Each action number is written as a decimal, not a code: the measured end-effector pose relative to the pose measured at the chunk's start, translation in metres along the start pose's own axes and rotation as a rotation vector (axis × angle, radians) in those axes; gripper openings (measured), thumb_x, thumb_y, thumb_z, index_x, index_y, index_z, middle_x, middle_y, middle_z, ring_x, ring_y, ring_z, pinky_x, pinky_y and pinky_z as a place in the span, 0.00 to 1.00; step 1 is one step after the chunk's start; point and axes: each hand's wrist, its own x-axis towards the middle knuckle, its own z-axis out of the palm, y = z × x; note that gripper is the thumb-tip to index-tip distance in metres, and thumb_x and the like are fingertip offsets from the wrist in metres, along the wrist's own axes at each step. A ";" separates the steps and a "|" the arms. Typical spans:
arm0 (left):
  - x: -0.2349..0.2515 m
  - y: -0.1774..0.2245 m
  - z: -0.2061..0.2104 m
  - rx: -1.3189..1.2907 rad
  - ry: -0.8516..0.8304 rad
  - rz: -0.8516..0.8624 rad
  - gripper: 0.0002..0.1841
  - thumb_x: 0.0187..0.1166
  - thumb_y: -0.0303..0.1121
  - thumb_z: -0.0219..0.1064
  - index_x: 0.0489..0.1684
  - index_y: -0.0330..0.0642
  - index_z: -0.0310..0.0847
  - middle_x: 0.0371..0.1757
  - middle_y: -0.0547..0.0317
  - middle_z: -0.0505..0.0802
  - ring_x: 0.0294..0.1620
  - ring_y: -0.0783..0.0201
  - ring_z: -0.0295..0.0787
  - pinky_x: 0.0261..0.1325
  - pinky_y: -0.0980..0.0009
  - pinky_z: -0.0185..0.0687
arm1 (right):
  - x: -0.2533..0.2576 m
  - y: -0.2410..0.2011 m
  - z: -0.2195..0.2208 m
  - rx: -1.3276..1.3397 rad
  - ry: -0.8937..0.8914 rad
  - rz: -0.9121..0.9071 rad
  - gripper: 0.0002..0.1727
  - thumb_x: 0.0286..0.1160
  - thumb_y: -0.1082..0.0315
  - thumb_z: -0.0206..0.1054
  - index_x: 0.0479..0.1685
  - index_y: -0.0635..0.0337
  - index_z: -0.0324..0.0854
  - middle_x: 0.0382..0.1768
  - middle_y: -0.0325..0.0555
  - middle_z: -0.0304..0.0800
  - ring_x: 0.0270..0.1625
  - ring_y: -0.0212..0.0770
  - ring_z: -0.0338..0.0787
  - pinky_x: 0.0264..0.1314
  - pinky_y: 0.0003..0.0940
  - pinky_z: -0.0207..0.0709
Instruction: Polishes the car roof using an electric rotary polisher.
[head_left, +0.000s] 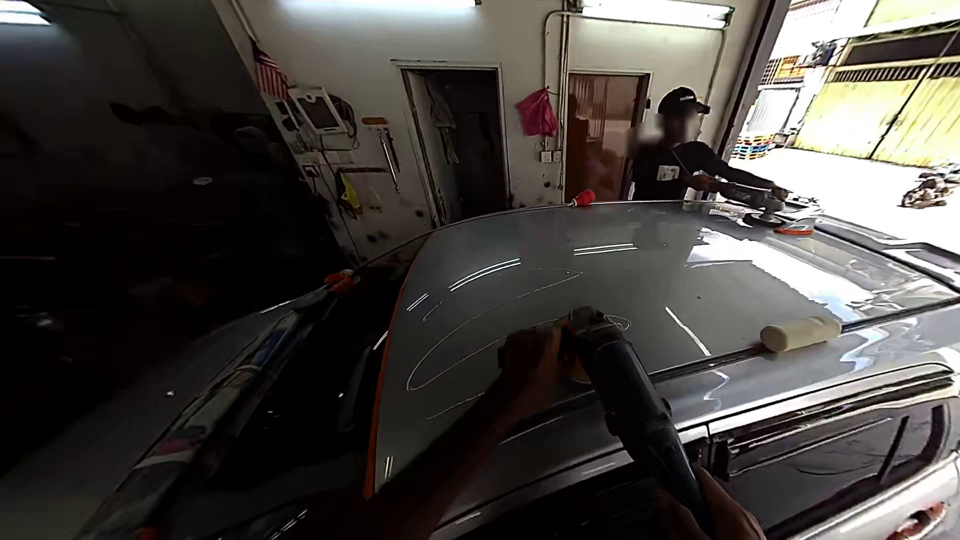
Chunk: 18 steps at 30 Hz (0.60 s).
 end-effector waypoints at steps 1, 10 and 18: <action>0.005 -0.004 0.010 0.027 0.062 0.109 0.11 0.75 0.36 0.72 0.48 0.42 0.89 0.40 0.50 0.94 0.43 0.48 0.93 0.43 0.48 0.86 | 0.003 0.004 0.001 0.025 -0.006 0.022 0.28 0.84 0.47 0.63 0.62 0.67 0.77 0.28 0.51 0.89 0.22 0.47 0.89 0.28 0.50 0.87; -0.008 -0.044 0.032 0.245 -0.072 0.089 0.21 0.89 0.41 0.61 0.72 0.37 0.76 0.43 0.45 0.92 0.41 0.46 0.94 0.44 0.53 0.88 | 0.012 -0.008 0.009 -0.048 -0.086 -0.017 0.29 0.84 0.47 0.64 0.65 0.67 0.75 0.30 0.51 0.88 0.25 0.47 0.90 0.32 0.49 0.87; 0.057 0.020 0.038 0.143 -0.066 0.263 0.18 0.88 0.41 0.62 0.65 0.38 0.78 0.41 0.44 0.92 0.43 0.44 0.94 0.46 0.50 0.88 | 0.024 0.018 -0.033 -0.010 0.031 0.069 0.26 0.84 0.44 0.61 0.60 0.60 0.75 0.27 0.45 0.89 0.18 0.42 0.87 0.20 0.44 0.86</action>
